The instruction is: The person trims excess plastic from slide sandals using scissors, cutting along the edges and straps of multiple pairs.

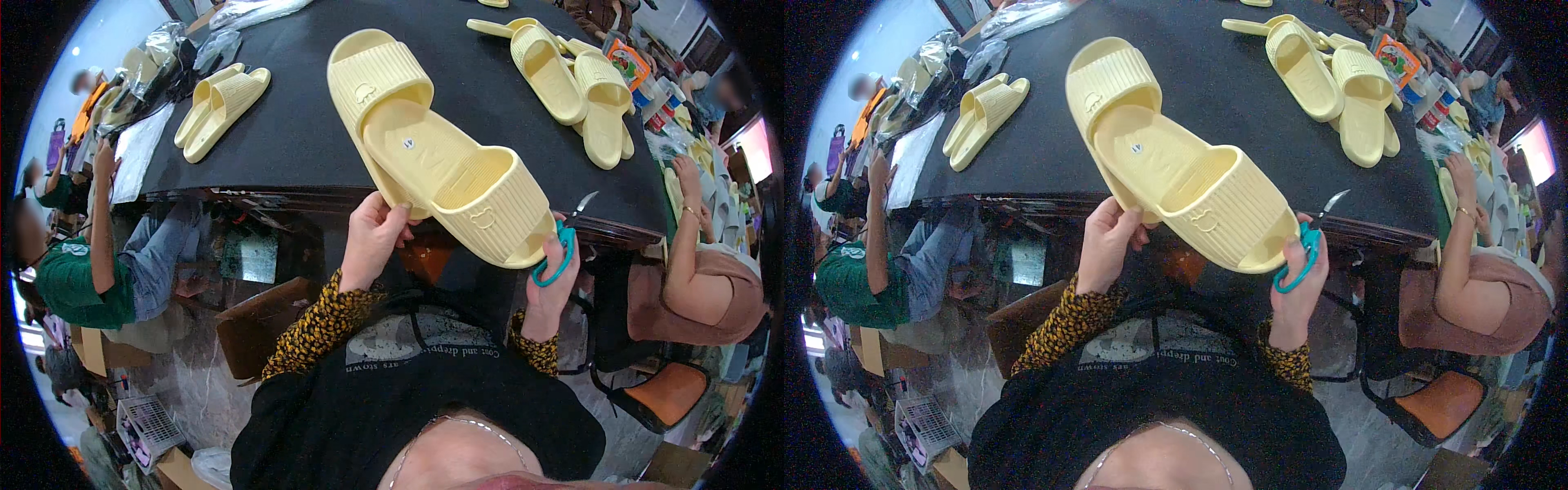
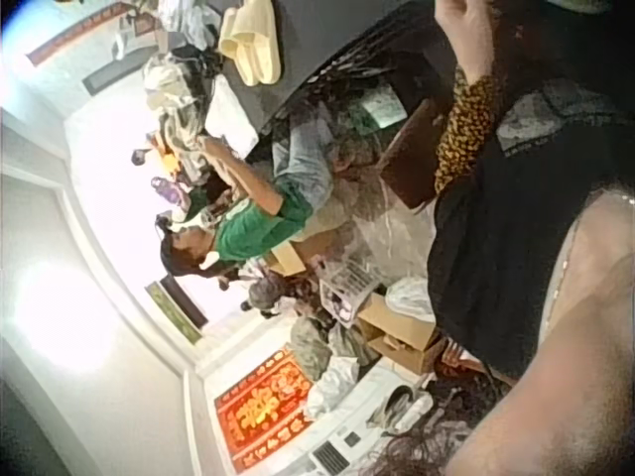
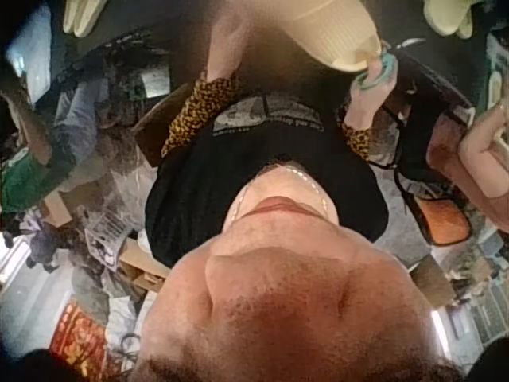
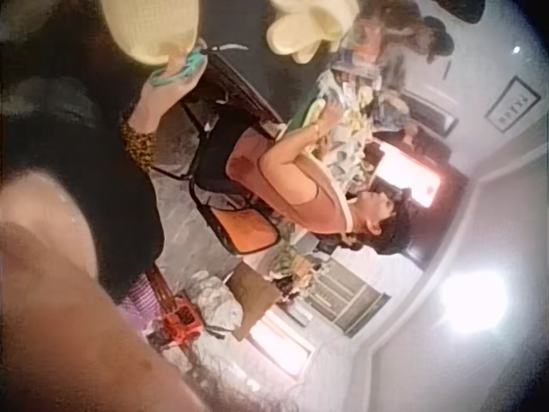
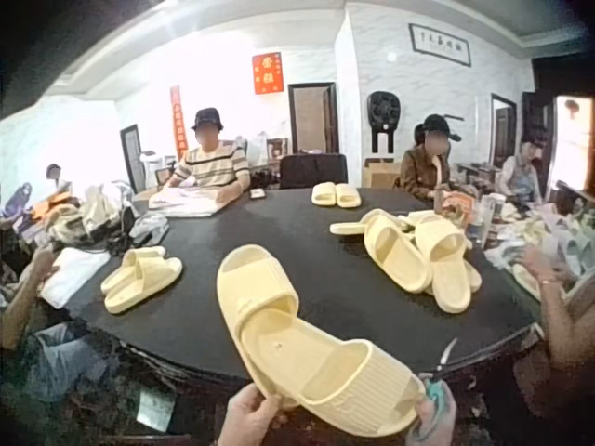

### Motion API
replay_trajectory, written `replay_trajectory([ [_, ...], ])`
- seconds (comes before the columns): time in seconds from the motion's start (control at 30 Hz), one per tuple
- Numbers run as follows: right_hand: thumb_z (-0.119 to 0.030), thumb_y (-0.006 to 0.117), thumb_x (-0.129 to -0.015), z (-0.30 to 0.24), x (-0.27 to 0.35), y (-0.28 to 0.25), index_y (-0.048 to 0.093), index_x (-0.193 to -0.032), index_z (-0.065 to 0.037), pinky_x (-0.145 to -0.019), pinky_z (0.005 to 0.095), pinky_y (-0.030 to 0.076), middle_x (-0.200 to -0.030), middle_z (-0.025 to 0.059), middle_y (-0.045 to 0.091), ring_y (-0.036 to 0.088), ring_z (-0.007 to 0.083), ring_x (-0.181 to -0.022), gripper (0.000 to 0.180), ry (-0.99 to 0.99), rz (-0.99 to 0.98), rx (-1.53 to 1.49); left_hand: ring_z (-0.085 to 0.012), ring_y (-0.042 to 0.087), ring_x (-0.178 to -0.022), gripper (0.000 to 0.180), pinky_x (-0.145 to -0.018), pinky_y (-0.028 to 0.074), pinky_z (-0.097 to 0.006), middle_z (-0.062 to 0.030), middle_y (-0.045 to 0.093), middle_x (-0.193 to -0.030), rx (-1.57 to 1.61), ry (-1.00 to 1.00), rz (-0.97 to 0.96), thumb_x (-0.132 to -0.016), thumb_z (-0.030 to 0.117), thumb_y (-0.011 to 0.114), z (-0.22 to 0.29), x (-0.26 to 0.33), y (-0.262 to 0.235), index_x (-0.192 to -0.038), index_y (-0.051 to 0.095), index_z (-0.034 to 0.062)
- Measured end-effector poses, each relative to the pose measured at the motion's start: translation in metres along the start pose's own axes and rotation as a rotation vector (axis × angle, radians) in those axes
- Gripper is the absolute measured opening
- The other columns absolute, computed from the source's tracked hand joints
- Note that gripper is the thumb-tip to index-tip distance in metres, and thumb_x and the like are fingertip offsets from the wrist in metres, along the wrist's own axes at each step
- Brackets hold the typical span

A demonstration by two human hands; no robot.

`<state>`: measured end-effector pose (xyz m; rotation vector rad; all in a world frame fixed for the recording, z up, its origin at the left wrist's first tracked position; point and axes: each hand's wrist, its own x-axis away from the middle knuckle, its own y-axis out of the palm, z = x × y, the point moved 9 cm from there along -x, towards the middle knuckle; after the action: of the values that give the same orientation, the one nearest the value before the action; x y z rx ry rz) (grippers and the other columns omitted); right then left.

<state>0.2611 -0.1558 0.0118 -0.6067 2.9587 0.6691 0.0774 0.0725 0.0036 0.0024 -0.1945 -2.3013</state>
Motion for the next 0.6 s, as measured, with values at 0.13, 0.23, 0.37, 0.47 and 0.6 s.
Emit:
replay_trajectory([
  [0.13,-0.016,0.059,-0.087,0.01,0.009,0.019,0.05,-0.117,0.005,-0.093,0.0278,0.041,-0.106,0.0084,0.06,0.057,0.0151,-0.1,0.038,0.083,-0.086,-0.064,-0.0068,0.06,-0.066,0.016,-0.057,0.049,-0.022,-0.0039,0.066,-0.08,-0.122,0.085,0.105,-0.092,0.012,0.061,0.018,0.007,0.003,-0.1,0.058,-0.0019],
  [0.23,-0.016,0.059,-0.086,0.028,0.028,0.037,0.047,-0.121,0.004,-0.075,0.0293,0.051,-0.106,0.0117,0.061,0.062,0.018,-0.09,0.043,0.245,-0.197,-0.073,-0.005,0.058,-0.068,0.018,-0.06,0.049,-0.022,-0.0028,0.066,-0.08,-0.246,0.169,0.125,-0.09,0.011,0.063,0.014,0.008,-0.007,-0.101,0.06,-0.003],
  [0.37,-0.017,0.06,-0.084,0.044,0.04,0.048,0.044,-0.123,0.003,-0.059,0.0308,0.057,-0.104,0.0143,0.062,0.066,0.0216,-0.081,0.047,0.331,-0.27,-0.104,-0.0047,0.056,-0.069,0.022,-0.061,0.048,-0.023,-0.0052,0.066,-0.079,-0.247,0.178,0.118,-0.088,0.012,0.066,0.009,0.014,-0.01,-0.101,0.06,-0.005],
  [0.47,-0.021,0.061,-0.085,0.045,0.04,0.049,0.046,-0.122,0.002,-0.053,0.0302,0.056,-0.103,0.0146,0.063,0.067,0.0221,-0.077,0.046,0.309,-0.265,-0.123,-0.0056,0.057,-0.068,0.026,-0.061,0.049,-0.024,-0.0076,0.067,-0.079,-0.268,0.262,0.081,-0.088,0.014,0.066,0.016,0.02,-0.003,-0.102,0.059,-0.006],
  [0.6,-0.024,0.063,-0.085,0.045,0.034,0.047,0.048,-0.12,0.002,-0.052,0.0291,0.054,-0.103,0.0147,0.064,0.067,0.0221,-0.077,0.046,0.294,-0.266,-0.167,-0.0076,0.06,-0.071,0.028,-0.064,0.051,-0.026,-0.0109,0.069,-0.083,-0.308,0.222,0.024,-0.087,0.014,0.066,0.015,0.02,0.007,-0.105,0.059,-0.0068],
])
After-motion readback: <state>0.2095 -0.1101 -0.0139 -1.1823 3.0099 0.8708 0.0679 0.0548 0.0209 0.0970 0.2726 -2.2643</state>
